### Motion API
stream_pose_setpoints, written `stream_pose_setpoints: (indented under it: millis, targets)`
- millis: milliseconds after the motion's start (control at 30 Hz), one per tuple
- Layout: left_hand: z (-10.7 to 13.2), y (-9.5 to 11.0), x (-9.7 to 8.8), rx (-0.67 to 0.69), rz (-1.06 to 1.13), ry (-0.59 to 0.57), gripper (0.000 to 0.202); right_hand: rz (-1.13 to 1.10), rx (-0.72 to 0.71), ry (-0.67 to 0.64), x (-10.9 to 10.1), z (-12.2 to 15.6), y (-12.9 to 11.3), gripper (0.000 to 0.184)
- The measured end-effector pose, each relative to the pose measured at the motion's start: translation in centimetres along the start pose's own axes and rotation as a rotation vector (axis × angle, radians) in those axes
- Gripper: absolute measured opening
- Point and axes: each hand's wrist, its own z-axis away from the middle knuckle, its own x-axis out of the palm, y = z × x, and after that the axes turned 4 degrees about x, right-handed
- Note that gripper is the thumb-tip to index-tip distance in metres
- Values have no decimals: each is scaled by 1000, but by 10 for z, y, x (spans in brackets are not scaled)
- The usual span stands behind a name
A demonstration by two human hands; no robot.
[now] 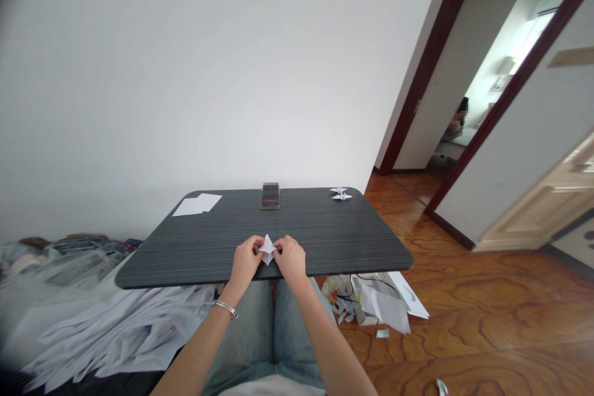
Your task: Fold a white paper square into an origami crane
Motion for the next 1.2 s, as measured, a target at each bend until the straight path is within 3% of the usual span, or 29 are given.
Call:
stream_pose_setpoints:
  millis: [333, 667, 1200]
  targets:
    - [3, 8, 2, 118, -221, -72, 17, 166, -59, 20, -2, 5, -7, 12]
    - [-5, 11, 4, 249, -363, -204, 15, 166, -117, 30, -4, 6, -7, 17]
    - [-8, 6, 2, 141, -304, -156, 16, 64, 49, 57, -3, 6, -3, 11]
